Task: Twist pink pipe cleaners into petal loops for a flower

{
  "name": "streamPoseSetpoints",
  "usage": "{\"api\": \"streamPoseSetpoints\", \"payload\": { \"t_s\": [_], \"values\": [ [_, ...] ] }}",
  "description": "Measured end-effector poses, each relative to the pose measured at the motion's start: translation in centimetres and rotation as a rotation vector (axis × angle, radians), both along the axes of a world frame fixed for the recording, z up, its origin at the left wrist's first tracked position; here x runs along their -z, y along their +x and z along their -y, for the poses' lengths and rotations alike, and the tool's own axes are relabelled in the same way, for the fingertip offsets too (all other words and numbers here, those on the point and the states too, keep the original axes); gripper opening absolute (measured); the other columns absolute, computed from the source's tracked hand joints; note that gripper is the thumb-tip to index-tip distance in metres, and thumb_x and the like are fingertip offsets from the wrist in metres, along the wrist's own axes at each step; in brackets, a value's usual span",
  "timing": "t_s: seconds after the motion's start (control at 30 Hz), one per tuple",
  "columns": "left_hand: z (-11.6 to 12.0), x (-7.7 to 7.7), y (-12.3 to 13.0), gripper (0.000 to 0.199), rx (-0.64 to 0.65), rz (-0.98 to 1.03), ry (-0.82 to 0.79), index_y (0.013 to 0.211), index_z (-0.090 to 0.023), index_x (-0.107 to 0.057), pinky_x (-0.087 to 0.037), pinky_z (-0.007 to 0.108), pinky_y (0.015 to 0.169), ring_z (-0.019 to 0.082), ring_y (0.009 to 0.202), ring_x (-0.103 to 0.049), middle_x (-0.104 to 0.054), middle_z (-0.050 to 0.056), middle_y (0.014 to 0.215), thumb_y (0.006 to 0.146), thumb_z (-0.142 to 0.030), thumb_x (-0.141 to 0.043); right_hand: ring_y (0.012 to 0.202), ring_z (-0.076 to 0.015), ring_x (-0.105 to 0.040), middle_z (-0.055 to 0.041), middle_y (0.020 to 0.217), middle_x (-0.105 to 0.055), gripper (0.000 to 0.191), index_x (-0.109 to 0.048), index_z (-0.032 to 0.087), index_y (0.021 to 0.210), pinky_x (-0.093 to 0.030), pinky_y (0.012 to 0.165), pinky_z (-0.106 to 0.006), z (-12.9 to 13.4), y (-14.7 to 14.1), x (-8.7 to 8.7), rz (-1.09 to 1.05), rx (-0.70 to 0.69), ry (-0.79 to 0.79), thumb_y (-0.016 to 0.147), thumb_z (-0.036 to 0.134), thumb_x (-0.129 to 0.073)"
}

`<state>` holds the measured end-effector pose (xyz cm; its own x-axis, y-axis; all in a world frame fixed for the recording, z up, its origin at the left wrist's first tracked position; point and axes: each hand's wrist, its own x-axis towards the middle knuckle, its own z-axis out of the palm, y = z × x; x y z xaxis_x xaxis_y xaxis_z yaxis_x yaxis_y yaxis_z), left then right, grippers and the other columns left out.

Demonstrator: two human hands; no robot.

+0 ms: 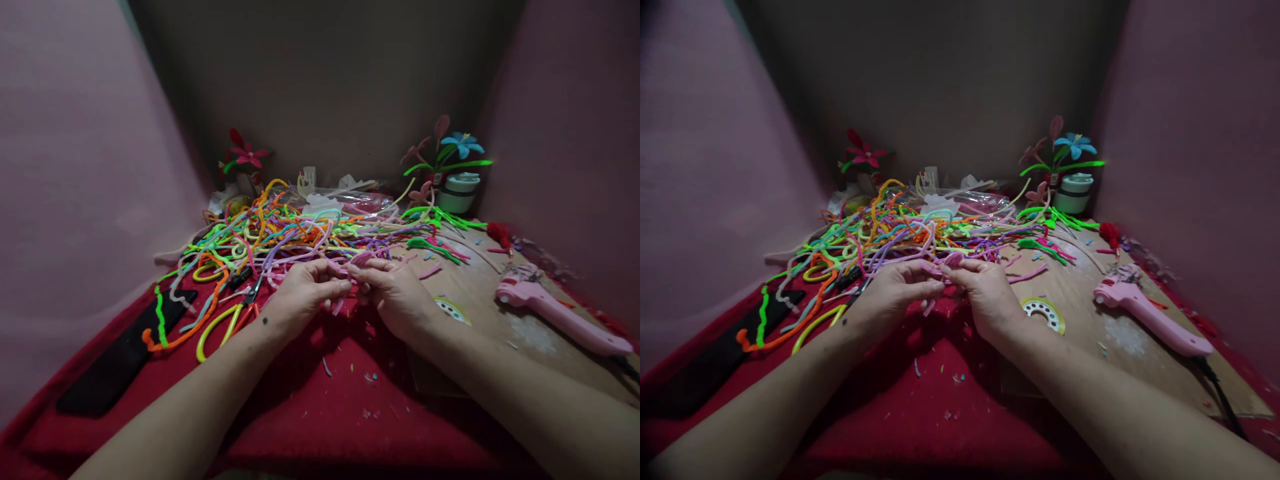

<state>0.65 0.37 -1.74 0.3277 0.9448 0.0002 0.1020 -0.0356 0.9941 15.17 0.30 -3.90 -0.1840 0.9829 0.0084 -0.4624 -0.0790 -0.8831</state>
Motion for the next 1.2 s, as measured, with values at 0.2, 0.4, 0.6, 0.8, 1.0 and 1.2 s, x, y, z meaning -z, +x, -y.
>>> {"api": "streamPoseSetpoints", "payload": {
  "t_s": [0.2,0.4,0.6,0.8,1.0,1.2],
  "values": [
    [0.1,-0.4,-0.3,0.011,0.024,-0.041,-0.066,0.076,-0.013,-0.065,-0.036,0.021,0.050,0.007,0.050,-0.045,-0.058,-0.001,0.062,0.070,-0.022,-0.063,0.049,-0.0069,-0.040,0.0024,0.059,-0.053,0.011,-0.063,0.015,0.068,-0.031,0.045,-0.022,0.0,0.3,-0.2,0.103,-0.020,0.058,0.065,0.025,-0.067],
    [0.0,-0.2,-0.7,0.014,0.104,-0.104,-0.073,0.075,-0.013,-0.068,-0.034,0.020,0.046,0.007,0.047,-0.043,-0.056,0.000,0.058,0.069,-0.025,-0.063,0.050,-0.0086,-0.046,0.0006,0.055,-0.057,0.019,-0.064,0.013,0.067,-0.034,0.048,-0.023,-0.2,0.5,-0.1,0.317,0.053,0.123,0.066,0.032,-0.067],
    [-0.3,-0.2,-1.0,0.019,0.072,-0.115,-0.047,0.080,-0.012,-0.070,-0.034,0.021,0.048,0.007,0.050,-0.044,-0.060,0.002,0.063,0.066,-0.024,-0.065,0.049,-0.0078,-0.043,0.0014,0.054,-0.054,0.022,-0.061,0.013,0.063,-0.031,0.048,-0.023,-0.1,0.5,-0.6,0.368,0.014,0.133,0.067,0.033,-0.066],
    [-0.5,-0.5,-1.1,0.015,0.033,-0.237,-0.007,0.070,-0.012,-0.065,-0.028,0.021,0.047,0.007,0.047,-0.039,-0.053,-0.002,0.055,0.065,-0.027,-0.066,0.050,-0.0074,-0.037,0.0029,0.053,-0.048,0.026,-0.056,0.014,0.058,-0.028,0.048,-0.023,-0.1,0.6,-0.8,0.517,0.086,0.199,0.070,0.035,-0.062],
    [-0.5,-0.7,-1.1,0.016,0.037,-0.288,0.031,0.063,-0.013,-0.059,-0.025,0.021,0.046,0.007,0.046,-0.037,-0.047,-0.004,0.051,0.069,-0.029,-0.061,0.051,-0.0080,-0.035,0.0029,0.054,-0.045,0.024,-0.052,0.015,0.057,-0.027,0.048,-0.024,0.0,0.6,-0.8,0.516,0.131,0.209,0.073,0.032,-0.059],
    [-0.7,-0.5,-1.3,0.013,0.035,-0.259,0.032,0.068,-0.013,-0.061,-0.031,0.022,0.048,0.008,0.047,-0.042,-0.052,-0.003,0.054,0.069,-0.026,-0.060,0.049,-0.0078,-0.031,0.0042,0.049,-0.038,0.031,-0.044,0.017,0.048,-0.024,0.048,-0.025,-0.3,0.9,-0.9,0.548,0.176,0.257,0.072,0.030,-0.058]
  ]
}}
